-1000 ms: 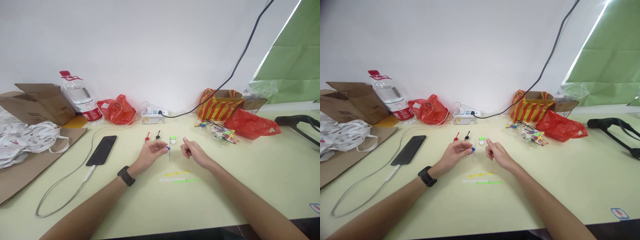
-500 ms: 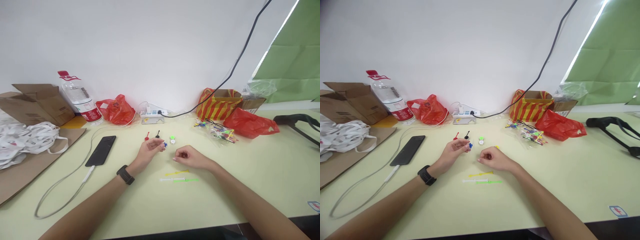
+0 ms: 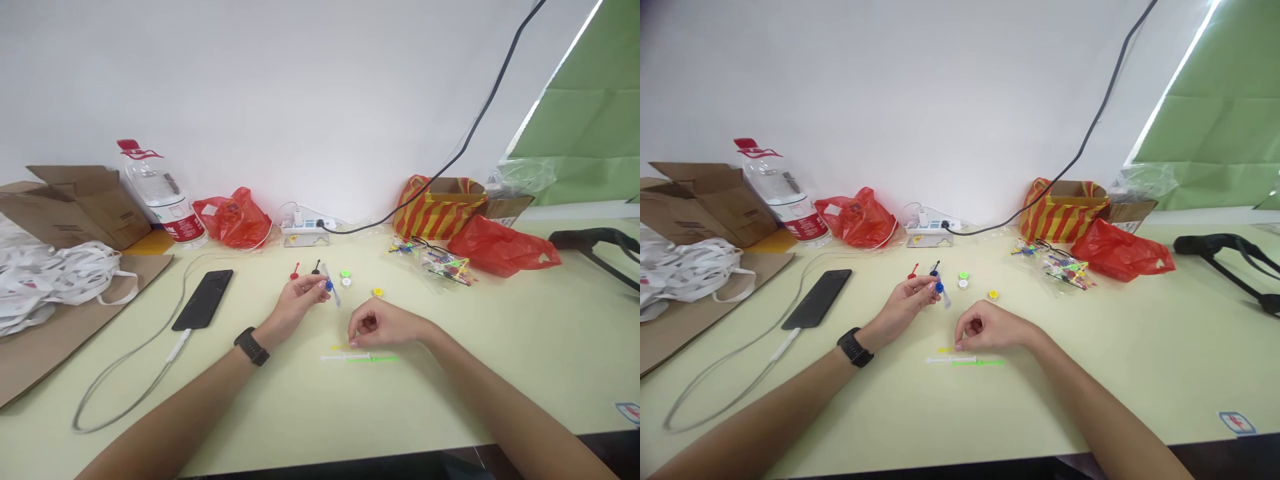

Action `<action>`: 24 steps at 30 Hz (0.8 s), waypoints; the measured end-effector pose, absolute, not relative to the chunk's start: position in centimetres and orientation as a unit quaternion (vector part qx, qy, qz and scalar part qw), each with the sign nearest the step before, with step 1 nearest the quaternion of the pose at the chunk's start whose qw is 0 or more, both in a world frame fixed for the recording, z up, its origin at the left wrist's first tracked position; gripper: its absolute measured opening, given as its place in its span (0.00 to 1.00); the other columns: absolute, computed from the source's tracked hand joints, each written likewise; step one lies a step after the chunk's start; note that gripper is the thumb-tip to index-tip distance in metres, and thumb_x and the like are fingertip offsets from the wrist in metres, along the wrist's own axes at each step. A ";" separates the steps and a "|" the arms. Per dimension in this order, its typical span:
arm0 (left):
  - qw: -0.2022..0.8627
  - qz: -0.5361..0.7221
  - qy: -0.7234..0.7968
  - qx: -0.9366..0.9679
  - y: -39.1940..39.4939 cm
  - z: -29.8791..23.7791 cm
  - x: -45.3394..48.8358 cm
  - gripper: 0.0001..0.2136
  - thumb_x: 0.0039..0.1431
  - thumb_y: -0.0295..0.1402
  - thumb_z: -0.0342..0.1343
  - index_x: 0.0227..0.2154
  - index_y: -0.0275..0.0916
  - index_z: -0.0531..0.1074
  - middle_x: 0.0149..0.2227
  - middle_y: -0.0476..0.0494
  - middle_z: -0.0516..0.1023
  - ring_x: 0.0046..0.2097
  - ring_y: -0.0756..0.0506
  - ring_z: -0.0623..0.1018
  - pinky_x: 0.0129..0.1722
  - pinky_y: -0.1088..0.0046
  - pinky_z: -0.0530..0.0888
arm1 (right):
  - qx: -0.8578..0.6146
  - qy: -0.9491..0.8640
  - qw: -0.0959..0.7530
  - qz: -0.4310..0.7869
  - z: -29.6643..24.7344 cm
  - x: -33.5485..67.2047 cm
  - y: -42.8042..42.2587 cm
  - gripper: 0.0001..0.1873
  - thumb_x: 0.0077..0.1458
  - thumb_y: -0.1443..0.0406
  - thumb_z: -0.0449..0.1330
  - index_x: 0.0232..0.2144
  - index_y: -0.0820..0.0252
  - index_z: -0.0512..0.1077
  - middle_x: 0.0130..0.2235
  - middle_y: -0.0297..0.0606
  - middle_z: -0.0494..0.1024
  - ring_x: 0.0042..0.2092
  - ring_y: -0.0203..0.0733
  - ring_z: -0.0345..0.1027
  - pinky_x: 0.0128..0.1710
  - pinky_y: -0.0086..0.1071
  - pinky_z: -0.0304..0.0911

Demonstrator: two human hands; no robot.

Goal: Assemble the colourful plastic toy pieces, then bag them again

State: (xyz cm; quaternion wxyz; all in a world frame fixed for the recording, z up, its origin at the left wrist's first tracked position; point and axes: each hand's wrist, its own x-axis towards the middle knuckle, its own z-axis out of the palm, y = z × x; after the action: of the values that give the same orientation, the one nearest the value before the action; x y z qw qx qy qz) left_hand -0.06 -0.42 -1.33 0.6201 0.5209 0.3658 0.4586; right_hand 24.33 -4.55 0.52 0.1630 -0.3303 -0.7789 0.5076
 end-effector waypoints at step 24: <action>0.697 0.437 0.316 0.473 -0.3 -1.4 -0.2 0.14 0.59 0.41 0.68 0.41 0.35 0.81 0.35 0.41 0.80 0.35 0.49 0.78 0.38 0.73 0.74 | -0.315 -0.781 0.217 0.493 0.6 22.1 -6.1 0.04 0.56 0.64 0.65 0.32 0.59 0.78 0.29 0.31 0.72 0.29 0.34 0.61 0.28 0.28 0.57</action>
State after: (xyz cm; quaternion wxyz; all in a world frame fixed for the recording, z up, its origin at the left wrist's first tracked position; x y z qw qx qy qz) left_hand -0.24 -0.26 -1.43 0.6969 0.4727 0.3157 0.4372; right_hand 22.08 -6.10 0.61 0.2166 -0.3153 -0.7813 0.4932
